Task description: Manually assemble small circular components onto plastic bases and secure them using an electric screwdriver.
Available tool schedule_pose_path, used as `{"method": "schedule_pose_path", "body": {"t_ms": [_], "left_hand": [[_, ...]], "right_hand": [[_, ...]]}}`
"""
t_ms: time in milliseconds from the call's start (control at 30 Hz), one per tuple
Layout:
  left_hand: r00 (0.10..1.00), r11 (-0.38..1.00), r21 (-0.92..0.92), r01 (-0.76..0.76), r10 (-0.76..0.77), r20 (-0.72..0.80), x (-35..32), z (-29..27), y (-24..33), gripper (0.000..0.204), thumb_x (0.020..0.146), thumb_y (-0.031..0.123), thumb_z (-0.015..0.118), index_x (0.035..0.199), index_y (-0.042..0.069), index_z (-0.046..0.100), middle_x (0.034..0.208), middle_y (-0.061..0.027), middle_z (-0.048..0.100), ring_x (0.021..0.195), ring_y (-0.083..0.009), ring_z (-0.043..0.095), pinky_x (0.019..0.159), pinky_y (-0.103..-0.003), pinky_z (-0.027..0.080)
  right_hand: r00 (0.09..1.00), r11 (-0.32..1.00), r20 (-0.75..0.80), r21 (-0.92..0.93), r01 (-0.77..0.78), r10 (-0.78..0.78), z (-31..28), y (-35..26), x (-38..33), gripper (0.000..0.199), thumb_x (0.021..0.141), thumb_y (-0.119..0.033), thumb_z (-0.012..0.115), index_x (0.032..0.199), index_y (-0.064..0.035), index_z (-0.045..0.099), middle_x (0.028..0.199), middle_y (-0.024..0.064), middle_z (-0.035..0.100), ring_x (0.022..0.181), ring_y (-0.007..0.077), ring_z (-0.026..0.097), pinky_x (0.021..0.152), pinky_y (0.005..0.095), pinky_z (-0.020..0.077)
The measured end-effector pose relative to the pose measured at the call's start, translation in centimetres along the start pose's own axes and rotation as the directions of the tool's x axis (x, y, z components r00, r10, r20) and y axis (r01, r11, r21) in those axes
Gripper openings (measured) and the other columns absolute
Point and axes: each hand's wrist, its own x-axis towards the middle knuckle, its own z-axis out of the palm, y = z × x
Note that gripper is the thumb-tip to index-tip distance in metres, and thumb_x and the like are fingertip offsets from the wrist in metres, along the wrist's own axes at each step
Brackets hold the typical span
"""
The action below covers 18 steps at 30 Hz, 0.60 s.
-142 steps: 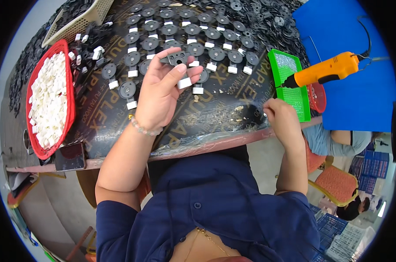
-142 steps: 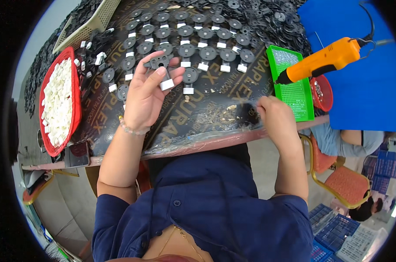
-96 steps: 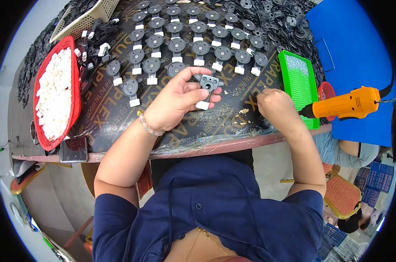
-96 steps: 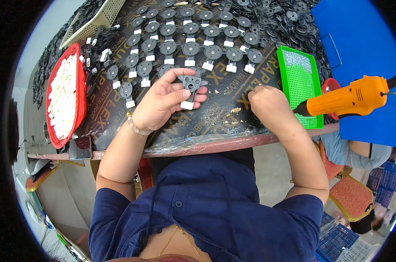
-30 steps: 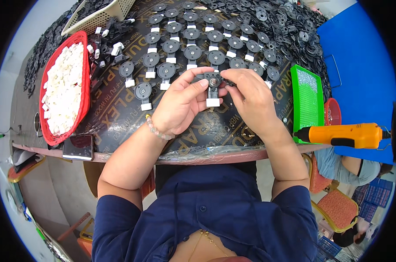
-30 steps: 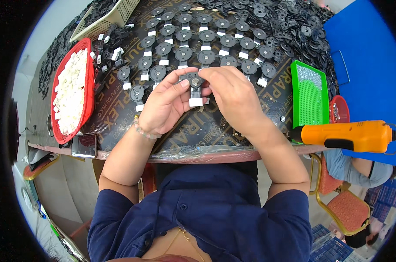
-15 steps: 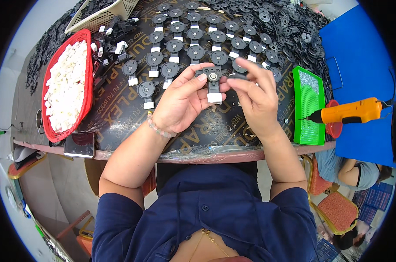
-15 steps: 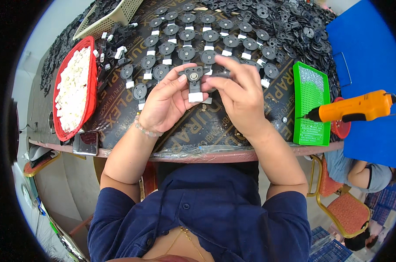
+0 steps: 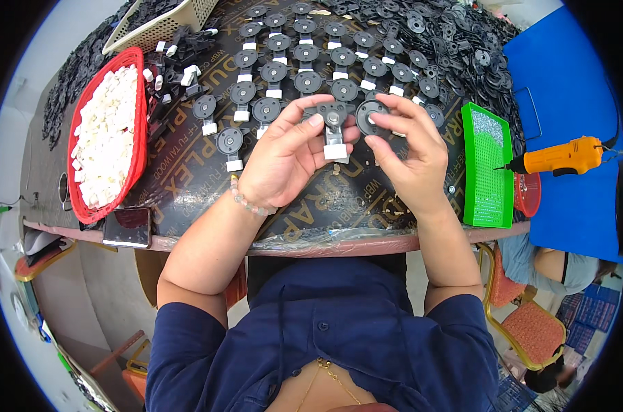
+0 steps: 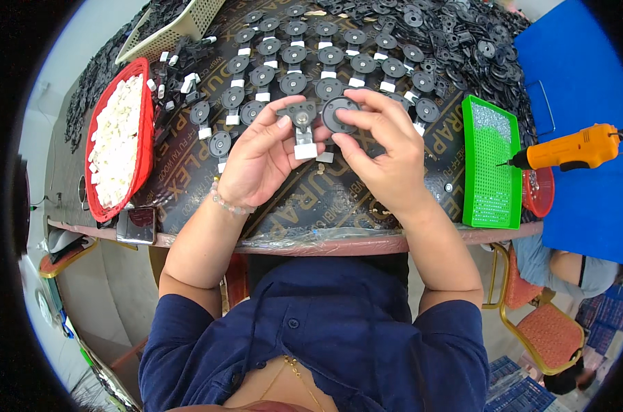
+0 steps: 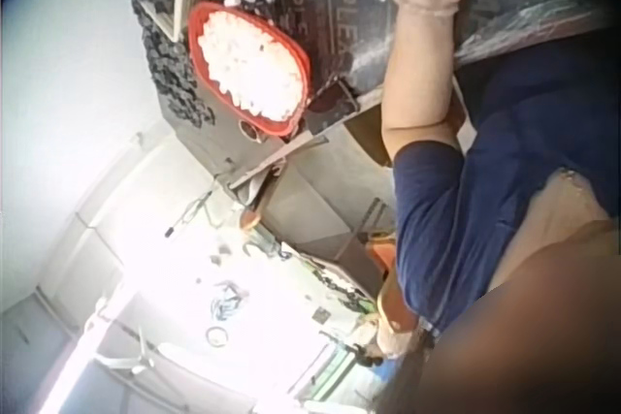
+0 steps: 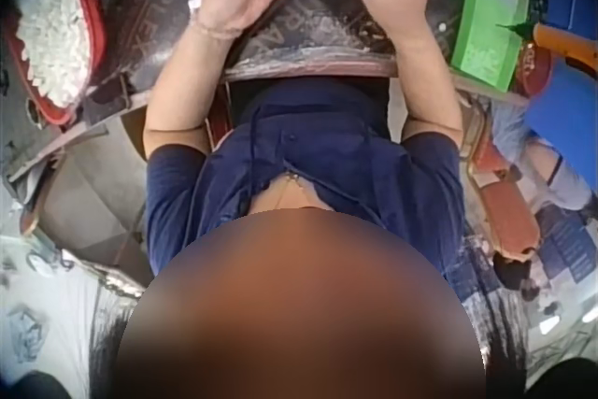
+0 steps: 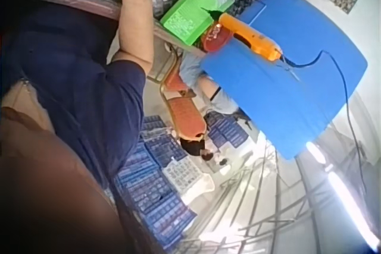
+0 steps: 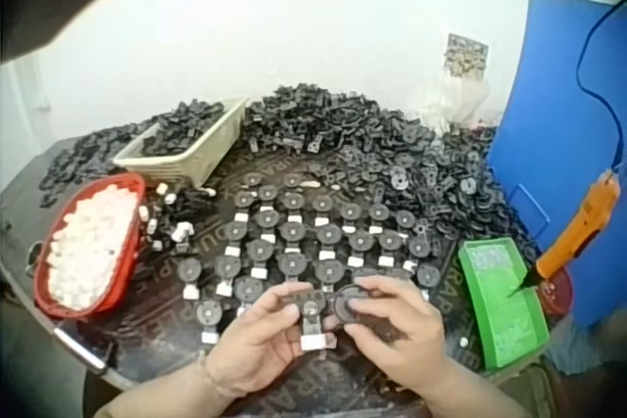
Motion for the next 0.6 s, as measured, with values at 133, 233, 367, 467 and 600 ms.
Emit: {"method": "schedule_pose_path", "body": {"t_ms": [133,233,367,467,600], "left_hand": [[0.996,0.995,0.066,0.069,-0.073,0.047,-0.2,0.2,-0.5,0.035,0.104,0.011,0.053,0.138,0.005,0.05,0.12,-0.0117,0.065,0.106,-0.0203,0.067,0.094,-0.039,0.057],[0.994,0.986,0.153,0.072,-0.083,0.067,-0.3,-0.2,-0.7,0.039,0.105,0.012,0.049,0.143,0.004,0.044,0.13,-0.0135,0.06,0.116,-0.0231,0.064,0.1,-0.04,0.054],[0.994,0.987,0.141,0.072,-0.084,0.075,-0.3,-0.2,-0.9,0.039,0.105,0.012,0.048,0.143,0.003,0.044,0.131,-0.0133,0.06,0.116,-0.0223,0.064,0.101,-0.038,0.053],[0.995,0.977,0.203,0.063,-0.078,0.065,-0.3,-0.4,-1.0,0.039,0.106,0.013,0.047,0.143,0.003,0.045,0.129,-0.0129,0.061,0.115,-0.0212,0.064,0.1,-0.038,0.053],[0.994,0.961,0.266,0.077,-0.096,0.057,-0.7,-0.1,-1.2,0.036,0.105,0.012,0.048,0.141,0.004,0.048,0.114,-0.0064,0.061,0.105,-0.0143,0.063,0.094,-0.032,0.054]], "right_hand": [[0.996,0.994,0.037,-0.068,0.082,-0.079,-0.2,-0.6,0.3,0.041,0.076,-0.007,0.081,0.115,-0.0037,0.07,0.121,0.0128,0.068,0.113,0.0286,0.061,0.099,0.0393,0.0456],[0.992,0.988,0.075,-0.113,0.106,-0.098,0.2,-0.7,0.3,0.045,0.074,-0.013,0.084,0.116,-0.0043,0.07,0.118,0.0109,0.069,0.111,0.0297,0.061,0.097,0.0393,0.0467],[0.991,0.983,0.106,-0.157,0.099,-0.083,0.1,-0.9,0.2,0.046,0.071,-0.014,0.085,0.114,-0.0041,0.071,0.114,0.0104,0.068,0.107,0.0287,0.061,0.094,0.0385,0.0483],[0.991,0.987,0.124,-0.153,0.058,-0.039,-0.1,-1.4,0.2,0.046,0.07,-0.014,0.085,0.114,-0.0039,0.072,0.113,0.0102,0.066,0.105,0.0284,0.061,0.092,0.0383,0.0487],[0.985,0.983,0.171,-0.172,0.058,-0.028,-0.5,-1.8,0.3,0.047,0.07,-0.013,0.085,0.115,-0.0041,0.071,0.113,0.0103,0.066,0.103,0.0283,0.061,0.091,0.0379,0.0486]]}}
